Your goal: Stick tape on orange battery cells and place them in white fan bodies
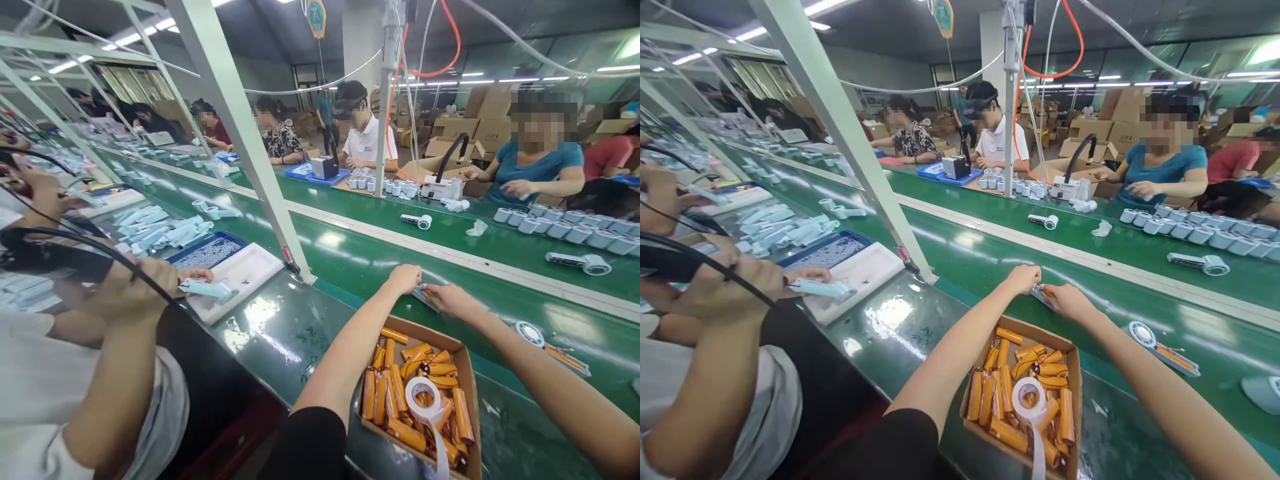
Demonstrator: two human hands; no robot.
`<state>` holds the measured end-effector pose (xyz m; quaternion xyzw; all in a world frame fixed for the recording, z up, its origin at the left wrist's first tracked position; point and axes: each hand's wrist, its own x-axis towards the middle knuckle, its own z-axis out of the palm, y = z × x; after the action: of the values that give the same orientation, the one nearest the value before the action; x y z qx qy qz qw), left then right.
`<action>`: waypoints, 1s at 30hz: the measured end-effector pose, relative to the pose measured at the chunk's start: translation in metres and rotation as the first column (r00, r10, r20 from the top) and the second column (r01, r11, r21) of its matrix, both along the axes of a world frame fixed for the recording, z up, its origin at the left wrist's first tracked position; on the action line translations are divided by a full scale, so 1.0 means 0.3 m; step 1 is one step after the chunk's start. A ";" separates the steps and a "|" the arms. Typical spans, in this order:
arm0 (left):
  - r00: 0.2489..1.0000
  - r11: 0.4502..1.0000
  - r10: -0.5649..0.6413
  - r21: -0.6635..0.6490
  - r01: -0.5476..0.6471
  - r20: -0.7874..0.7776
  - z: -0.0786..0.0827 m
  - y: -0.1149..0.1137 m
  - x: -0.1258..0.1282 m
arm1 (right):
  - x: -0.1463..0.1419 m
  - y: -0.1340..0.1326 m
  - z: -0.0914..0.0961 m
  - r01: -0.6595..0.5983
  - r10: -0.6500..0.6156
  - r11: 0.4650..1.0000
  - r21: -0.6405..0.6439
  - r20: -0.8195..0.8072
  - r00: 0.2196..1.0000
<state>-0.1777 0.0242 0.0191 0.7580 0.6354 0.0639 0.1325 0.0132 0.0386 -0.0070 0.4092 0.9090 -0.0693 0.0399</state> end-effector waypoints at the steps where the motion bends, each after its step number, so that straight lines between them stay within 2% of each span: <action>1: 1.000 1.000 0.001 -0.001 -0.001 0.011 -0.003 -0.001 0.006 | -0.012 -0.005 0.010 -0.003 0.003 1.000 -0.010 0.040 0.999; 5: 0.998 1.000 -0.002 0.010 0.002 0.063 0.026 -0.015 0.020 | -0.063 -0.018 0.048 0.004 0.000 1.000 -0.024 0.173 0.985; 7: 0.997 0.999 0.007 0.048 -0.010 0.081 0.065 -0.068 0.022 | -0.078 -0.025 0.058 0.019 -0.017 1.000 -0.011 0.190 0.982; 8: 0.995 0.996 0.003 0.086 -0.012 0.095 0.085 -0.117 0.024 | -0.080 -0.030 0.060 0.028 -0.027 1.000 -0.003 0.188 0.982; 9: 0.992 0.991 -0.020 0.135 0.004 0.122 0.102 -0.184 0.025 | -0.079 -0.037 0.059 0.035 -0.035 0.999 0.006 0.183 0.982; 11: 0.966 0.964 -0.141 0.253 0.085 0.215 0.114 -0.368 0.027 | -0.067 -0.052 0.049 0.040 -0.043 0.999 0.024 0.154 0.987; 14: 0.853 0.892 -0.376 0.389 0.229 0.362 0.056 -0.699 0.003 | -0.037 -0.076 0.026 0.049 -0.053 0.998 0.047 0.085 0.995; 16: 0.849 0.876 -0.344 0.463 0.136 0.402 -0.022 -0.879 -0.049 | -0.008 -0.087 0.016 0.083 -0.086 0.995 0.061 0.043 0.995; 18: 0.889 0.864 -0.148 0.494 -0.098 0.434 -0.107 -0.985 -0.130 | 0.031 -0.094 0.013 0.145 -0.147 0.986 0.078 0.011 0.989; 20: 0.879 0.797 0.107 0.489 -0.355 0.464 -0.184 -1.018 -0.224 | 0.085 -0.102 0.018 0.231 -0.232 0.967 0.102 -0.005 0.973; 22: 0.824 0.718 0.291 0.458 -0.524 0.486 -0.247 -1.007 -0.306 | 0.150 -0.118 0.026 0.320 -0.322 0.939 0.127 -0.005 0.947; 24: 0.790 0.709 0.372 0.400 -0.580 0.487 -0.291 -0.985 -0.360 | 0.218 -0.141 0.030 0.383 -0.388 0.911 0.152 0.001 0.922; 26: 0.774 0.732 0.409 0.333 -0.594 0.483 -0.315 -0.969 -0.385 | 0.274 -0.168 0.028 0.405 -0.412 0.896 0.183 0.002 0.911; 30: 0.773 0.756 0.425 0.284 -0.589 0.472 -0.316 -0.964 -0.385 | 0.333 -0.206 0.007 0.379 -0.389 0.892 0.248 -0.010 0.921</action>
<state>-0.2934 -0.2649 -0.0757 0.5355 0.7530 0.3769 0.0648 0.1131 -0.0231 -0.0049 0.5834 0.8109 0.0451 -0.0074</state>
